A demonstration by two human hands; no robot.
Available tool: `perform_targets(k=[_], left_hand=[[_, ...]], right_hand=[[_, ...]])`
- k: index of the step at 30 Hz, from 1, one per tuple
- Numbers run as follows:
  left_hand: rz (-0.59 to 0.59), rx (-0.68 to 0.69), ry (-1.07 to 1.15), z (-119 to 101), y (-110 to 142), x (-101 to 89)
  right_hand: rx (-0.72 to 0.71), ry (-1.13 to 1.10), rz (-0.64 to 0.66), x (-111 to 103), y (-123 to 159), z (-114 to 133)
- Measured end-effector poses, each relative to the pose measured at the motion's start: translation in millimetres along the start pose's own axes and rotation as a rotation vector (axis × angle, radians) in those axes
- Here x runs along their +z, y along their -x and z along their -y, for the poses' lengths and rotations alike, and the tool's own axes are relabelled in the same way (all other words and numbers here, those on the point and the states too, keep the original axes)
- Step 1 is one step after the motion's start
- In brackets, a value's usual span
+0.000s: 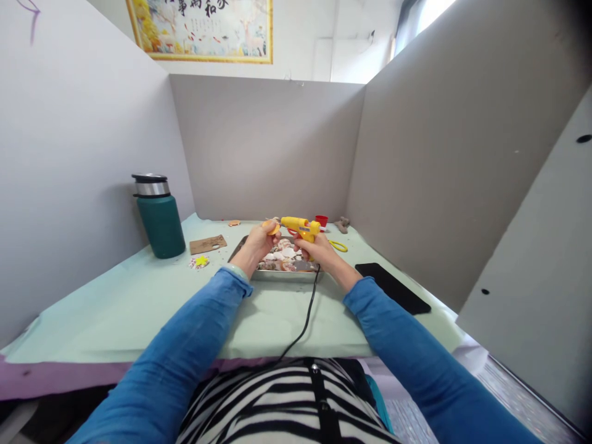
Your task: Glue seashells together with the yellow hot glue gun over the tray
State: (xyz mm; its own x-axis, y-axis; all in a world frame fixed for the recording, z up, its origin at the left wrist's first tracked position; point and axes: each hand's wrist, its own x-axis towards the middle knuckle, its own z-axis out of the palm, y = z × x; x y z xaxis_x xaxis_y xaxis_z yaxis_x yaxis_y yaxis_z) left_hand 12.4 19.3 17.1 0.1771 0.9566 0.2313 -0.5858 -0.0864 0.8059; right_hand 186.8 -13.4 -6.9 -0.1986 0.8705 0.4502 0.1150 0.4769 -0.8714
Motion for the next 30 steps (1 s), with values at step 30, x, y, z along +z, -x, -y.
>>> perform_targets(k=[30], left_hand=[[0.065, -0.011, -0.072, -1, 3, 3.5]], right_hand=[[0.001, 0.018, -0.019, 0, 0, 3]])
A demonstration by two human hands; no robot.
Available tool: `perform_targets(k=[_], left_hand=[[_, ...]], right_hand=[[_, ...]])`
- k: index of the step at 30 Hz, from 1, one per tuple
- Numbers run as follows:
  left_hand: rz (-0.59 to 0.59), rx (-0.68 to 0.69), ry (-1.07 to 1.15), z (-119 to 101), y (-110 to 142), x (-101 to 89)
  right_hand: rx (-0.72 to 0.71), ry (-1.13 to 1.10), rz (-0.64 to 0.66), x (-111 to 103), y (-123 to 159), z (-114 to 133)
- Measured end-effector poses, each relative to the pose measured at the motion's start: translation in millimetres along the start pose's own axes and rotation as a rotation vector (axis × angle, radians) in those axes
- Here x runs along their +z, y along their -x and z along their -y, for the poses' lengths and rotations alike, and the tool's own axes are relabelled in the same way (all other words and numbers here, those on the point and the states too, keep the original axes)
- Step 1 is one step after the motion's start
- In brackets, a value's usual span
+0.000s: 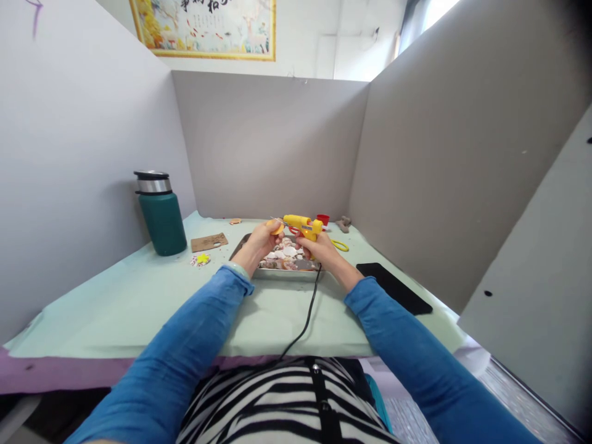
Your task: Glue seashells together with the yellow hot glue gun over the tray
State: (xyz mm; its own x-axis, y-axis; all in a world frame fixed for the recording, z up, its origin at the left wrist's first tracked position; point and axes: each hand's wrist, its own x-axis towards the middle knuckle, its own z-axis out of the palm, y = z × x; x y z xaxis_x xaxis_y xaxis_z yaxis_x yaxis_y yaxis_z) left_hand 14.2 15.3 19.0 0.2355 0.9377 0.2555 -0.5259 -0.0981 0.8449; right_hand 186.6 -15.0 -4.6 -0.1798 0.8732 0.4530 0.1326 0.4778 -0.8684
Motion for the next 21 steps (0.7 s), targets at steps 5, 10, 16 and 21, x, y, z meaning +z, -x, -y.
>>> perform_targets(k=[5, 10, 16, 21], left_hand=[[-0.017, 0.01, 0.009, 0, -1, -0.7], [0.056, -0.004, -0.037, 1, -1, -0.9], [0.058, 0.002, -0.078, 2, 0, 1.4], [0.149, -0.014, -0.167, 8, 4, 9.9]], right_hand=[[0.001, 0.019, -0.001, 1, 2, 3], [0.012, 0.04, -0.016, 1, 3, 7], [0.024, 0.011, -0.205, 0, -2, 3], [-0.031, 0.02, -0.234, -1, -3, 3]])
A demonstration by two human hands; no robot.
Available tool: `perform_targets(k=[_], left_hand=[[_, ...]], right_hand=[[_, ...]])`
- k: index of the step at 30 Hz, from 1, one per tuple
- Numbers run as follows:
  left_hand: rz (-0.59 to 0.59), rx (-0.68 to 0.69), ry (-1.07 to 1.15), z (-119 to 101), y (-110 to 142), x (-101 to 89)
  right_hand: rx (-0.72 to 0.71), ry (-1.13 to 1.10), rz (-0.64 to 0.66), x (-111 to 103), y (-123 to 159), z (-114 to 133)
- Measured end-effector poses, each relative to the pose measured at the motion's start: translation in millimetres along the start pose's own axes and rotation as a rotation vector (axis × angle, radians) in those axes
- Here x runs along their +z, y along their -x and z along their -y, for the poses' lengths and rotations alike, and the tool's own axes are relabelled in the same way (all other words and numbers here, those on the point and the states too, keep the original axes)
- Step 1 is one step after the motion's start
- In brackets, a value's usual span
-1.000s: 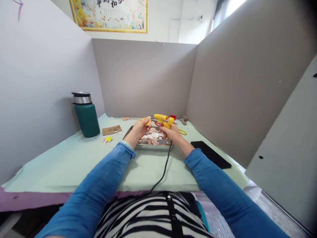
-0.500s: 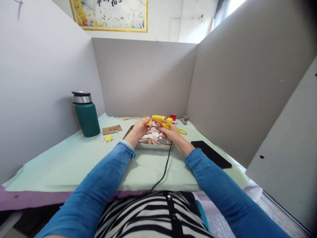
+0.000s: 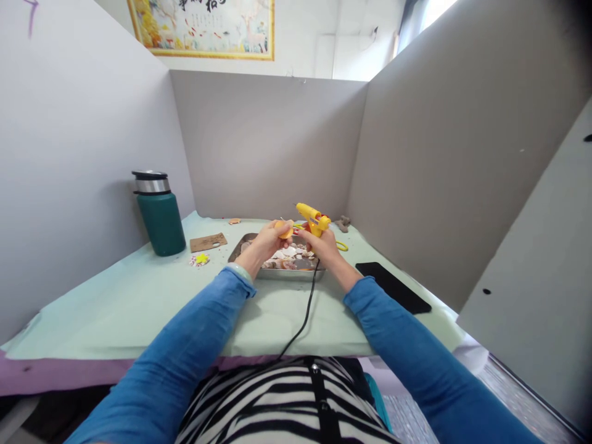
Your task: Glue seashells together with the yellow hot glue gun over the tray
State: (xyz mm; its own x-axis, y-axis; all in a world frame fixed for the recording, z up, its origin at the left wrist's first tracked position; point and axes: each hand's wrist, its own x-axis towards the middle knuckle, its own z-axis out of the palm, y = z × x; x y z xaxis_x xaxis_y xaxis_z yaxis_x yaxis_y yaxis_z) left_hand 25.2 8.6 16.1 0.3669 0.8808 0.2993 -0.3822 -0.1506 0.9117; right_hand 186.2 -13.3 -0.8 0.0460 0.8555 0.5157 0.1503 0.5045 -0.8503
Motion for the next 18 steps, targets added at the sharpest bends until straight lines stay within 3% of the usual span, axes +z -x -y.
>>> perform_targets(k=[9, 18], left_hand=[[-0.061, -0.008, -0.062, 7, 3, 3.6], [-0.064, 0.006, -0.161, 11, 3, 7.1]], right_hand=[[0.001, 0.006, -0.045, 2, 2, 2], [0.089, -0.073, -0.088, 2, 2, 5]])
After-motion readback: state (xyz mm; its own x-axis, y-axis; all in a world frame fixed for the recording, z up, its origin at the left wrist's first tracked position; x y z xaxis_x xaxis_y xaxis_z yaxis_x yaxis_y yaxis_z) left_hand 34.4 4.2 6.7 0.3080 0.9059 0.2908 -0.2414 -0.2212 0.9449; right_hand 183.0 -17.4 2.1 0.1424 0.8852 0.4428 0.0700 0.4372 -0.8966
